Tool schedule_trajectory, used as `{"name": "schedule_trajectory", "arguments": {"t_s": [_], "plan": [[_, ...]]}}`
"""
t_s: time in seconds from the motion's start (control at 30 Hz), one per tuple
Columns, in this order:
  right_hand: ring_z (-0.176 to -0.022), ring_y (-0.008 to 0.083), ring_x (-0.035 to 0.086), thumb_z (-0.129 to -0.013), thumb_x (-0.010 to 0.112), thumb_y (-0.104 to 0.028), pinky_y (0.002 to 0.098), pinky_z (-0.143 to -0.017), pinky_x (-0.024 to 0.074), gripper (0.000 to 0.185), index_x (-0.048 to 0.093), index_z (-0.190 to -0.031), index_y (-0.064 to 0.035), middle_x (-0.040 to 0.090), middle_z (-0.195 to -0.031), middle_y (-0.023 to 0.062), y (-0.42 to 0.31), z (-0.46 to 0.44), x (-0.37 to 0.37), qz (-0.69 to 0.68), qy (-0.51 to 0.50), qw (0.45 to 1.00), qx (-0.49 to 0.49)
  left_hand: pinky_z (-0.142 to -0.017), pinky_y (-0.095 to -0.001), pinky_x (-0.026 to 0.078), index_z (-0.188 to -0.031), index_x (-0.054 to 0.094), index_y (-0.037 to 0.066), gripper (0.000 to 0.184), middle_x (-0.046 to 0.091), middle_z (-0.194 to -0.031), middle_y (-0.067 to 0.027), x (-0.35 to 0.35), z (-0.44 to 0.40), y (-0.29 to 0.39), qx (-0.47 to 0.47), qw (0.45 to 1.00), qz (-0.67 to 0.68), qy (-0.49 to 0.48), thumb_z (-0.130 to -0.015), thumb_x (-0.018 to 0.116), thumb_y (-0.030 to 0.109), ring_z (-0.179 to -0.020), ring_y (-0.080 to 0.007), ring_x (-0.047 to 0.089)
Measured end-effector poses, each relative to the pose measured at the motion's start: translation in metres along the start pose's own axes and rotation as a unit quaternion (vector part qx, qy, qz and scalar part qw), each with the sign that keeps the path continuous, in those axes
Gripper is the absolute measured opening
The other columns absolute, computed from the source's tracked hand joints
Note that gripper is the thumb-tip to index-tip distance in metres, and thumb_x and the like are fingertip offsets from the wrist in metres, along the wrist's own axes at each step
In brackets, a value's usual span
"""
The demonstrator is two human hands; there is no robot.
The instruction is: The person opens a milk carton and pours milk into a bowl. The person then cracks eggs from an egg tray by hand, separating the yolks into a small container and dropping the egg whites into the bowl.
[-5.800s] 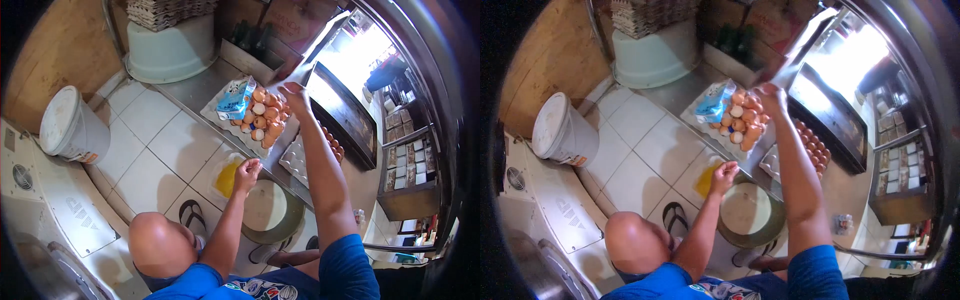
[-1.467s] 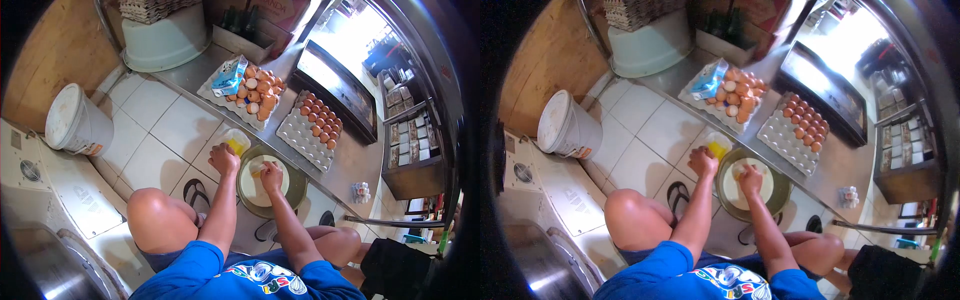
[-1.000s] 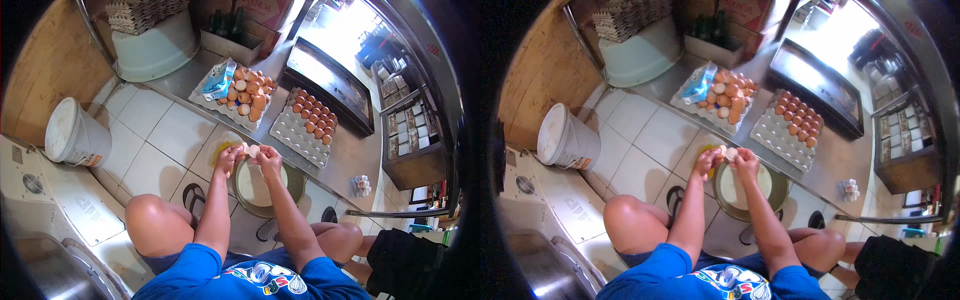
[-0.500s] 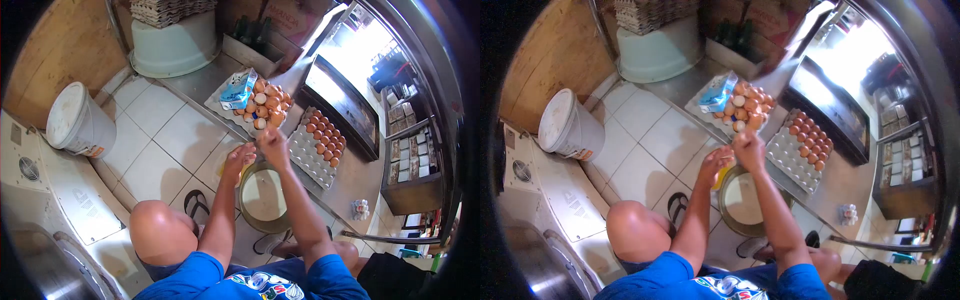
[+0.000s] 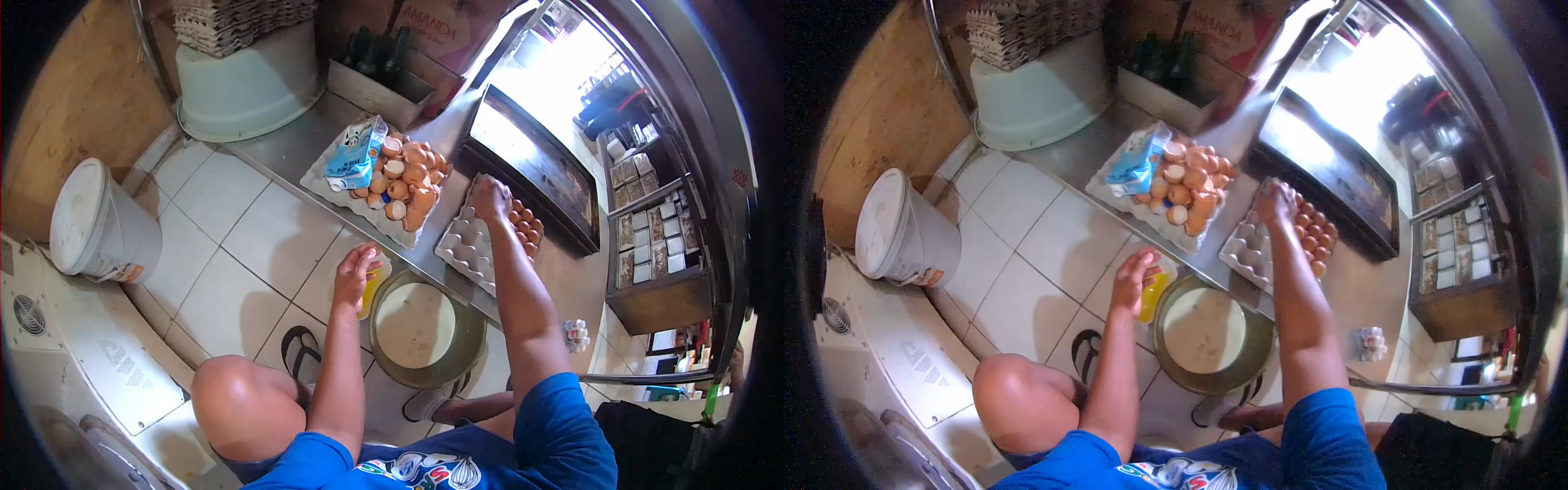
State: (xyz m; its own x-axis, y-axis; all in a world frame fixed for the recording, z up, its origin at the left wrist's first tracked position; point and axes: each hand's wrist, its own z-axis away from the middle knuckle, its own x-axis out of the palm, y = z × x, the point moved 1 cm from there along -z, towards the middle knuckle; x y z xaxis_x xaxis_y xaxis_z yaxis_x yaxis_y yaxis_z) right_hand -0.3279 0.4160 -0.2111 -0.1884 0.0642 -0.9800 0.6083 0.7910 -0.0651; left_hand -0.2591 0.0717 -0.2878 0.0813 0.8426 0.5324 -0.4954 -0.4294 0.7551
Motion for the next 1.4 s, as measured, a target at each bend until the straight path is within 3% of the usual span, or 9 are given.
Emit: {"name": "schedule_trajectory", "arguments": {"t_s": [0.1, 0.17, 0.43, 0.5, 0.57, 0.73, 1.2, 1.37, 1.4], "plan": [[-0.095, 0.0341, 0.061, -0.075, 0.058, -0.019, 0.0466, -0.074, 0.0507, 0.029, 0.070, -0.100, -0.0140, 0.068, -0.098, 0.0091, 0.031, 0.013, 0.013, 0.059, -0.039, 0.996, -0.059, -0.066, -0.0183, 0.042, -0.119, 0.064, 0.013, 0.030, 0.068, -0.106, -0.0018, 0.004, -0.002, -0.004, -0.002, 1.000, -0.012, 0.007, -0.090, 0.063, 0.024, -0.080, -0.0093, 0.063], [-0.100, 0.0362, 0.058, -0.072, 0.059, -0.015, 0.0469, -0.074, 0.0507, 0.031, 0.070, -0.101, -0.0137, 0.066, -0.099, 0.0127, 0.058, -0.003, 0.060, 0.057, 0.015, 0.965, -0.256, -0.065, -0.0180, 0.042, -0.117, 0.065, 0.013, 0.029, 0.069, -0.104, -0.0012, 0.004, -0.003, -0.006, -0.006, 0.999, -0.027, 0.020, -0.090, 0.062, 0.024, -0.078, -0.0090, 0.063], [-0.082, 0.0287, 0.060, -0.070, 0.067, -0.019, 0.0389, -0.071, 0.0499, 0.031, 0.066, -0.099, -0.0085, 0.065, -0.091, 0.0112, 0.031, 0.034, 0.006, -0.146, 0.079, 0.985, -0.040, -0.064, -0.0189, 0.043, -0.114, 0.066, 0.013, 0.027, 0.069, -0.099, -0.0007, 0.000, -0.008, -0.009, 0.021, 0.999, -0.031, 0.033, -0.090, 0.062, 0.023, -0.076, -0.0084, 0.062], [-0.079, 0.0256, 0.060, -0.070, 0.068, -0.017, 0.0349, -0.068, 0.0495, 0.032, 0.064, -0.099, -0.0070, 0.064, -0.091, 0.0098, 0.030, 0.055, -0.005, -0.299, 0.083, 0.949, 0.053, -0.063, -0.0190, 0.042, -0.113, 0.066, 0.013, 0.026, 0.070, -0.098, -0.0004, 0.001, -0.008, -0.013, 0.022, 0.999, -0.018, 0.041, -0.090, 0.061, 0.022, -0.075, -0.0081, 0.062], [-0.071, 0.0175, 0.057, -0.072, 0.070, -0.017, 0.0285, -0.066, 0.0474, 0.029, 0.062, -0.098, -0.0063, 0.062, -0.085, 0.0060, 0.034, 0.084, 0.010, -0.405, 0.178, 0.897, -0.025, -0.063, -0.0191, 0.042, -0.113, 0.066, 0.013, 0.025, 0.070, -0.098, -0.0002, 0.002, -0.009, -0.017, 0.015, 0.999, -0.011, 0.044, -0.090, 0.061, 0.022, -0.075, -0.0080, 0.062], [-0.074, 0.0148, 0.059, -0.081, 0.066, -0.010, 0.0242, -0.065, 0.0477, 0.033, 0.063, -0.114, -0.0070, 0.066, -0.093, 0.0069, -0.006, 0.217, 0.008, -0.563, 0.093, 0.814, 0.106, -0.061, -0.0193, 0.043, -0.110, 0.067, 0.014, 0.023, 0.069, -0.096, 0.0005, 0.014, -0.009, -0.021, 0.003, 0.999, 0.006, 0.052, -0.090, 0.060, 0.021, -0.073, -0.0075, 0.062], [-0.078, 0.0193, 0.064, -0.085, 0.064, -0.007, 0.0273, -0.064, 0.0508, 0.046, 0.057, -0.131, -0.0066, 0.068, -0.108, 0.0089, -0.009, 0.260, 0.029, -0.388, 0.212, 0.896, 0.031, -0.063, -0.0193, 0.046, -0.109, 0.067, 0.012, 0.020, 0.070, -0.097, -0.0008, 0.024, 0.015, -0.015, 0.001, 0.999, -0.021, 0.044, -0.089, 0.061, 0.015, -0.074, -0.0081, 0.062], [-0.077, 0.0191, 0.064, -0.087, 0.061, -0.007, 0.0271, -0.062, 0.0508, 0.039, 0.058, -0.127, -0.0031, 0.067, -0.107, 0.0123, -0.006, 0.261, 0.039, -0.368, 0.144, 0.919, -0.015, -0.071, -0.0225, 0.051, -0.115, 0.066, 0.007, 0.029, 0.070, -0.099, -0.0034, 0.017, 0.001, -0.032, 0.066, 0.988, -0.138, -0.004, -0.085, 0.063, 0.006, -0.076, -0.0102, 0.062], [-0.076, 0.0189, 0.065, -0.088, 0.061, -0.008, 0.0267, -0.061, 0.0509, 0.037, 0.058, -0.125, -0.0025, 0.067, -0.105, 0.0130, -0.004, 0.259, 0.036, -0.506, 0.062, 0.860, 0.031, -0.073, -0.0230, 0.051, -0.116, 0.065, 0.006, 0.032, 0.069, -0.099, -0.0041, 0.019, 0.004, -0.032, 0.077, 0.983, -0.161, -0.038, -0.085, 0.064, 0.004, -0.077, -0.0107, 0.062]]}}
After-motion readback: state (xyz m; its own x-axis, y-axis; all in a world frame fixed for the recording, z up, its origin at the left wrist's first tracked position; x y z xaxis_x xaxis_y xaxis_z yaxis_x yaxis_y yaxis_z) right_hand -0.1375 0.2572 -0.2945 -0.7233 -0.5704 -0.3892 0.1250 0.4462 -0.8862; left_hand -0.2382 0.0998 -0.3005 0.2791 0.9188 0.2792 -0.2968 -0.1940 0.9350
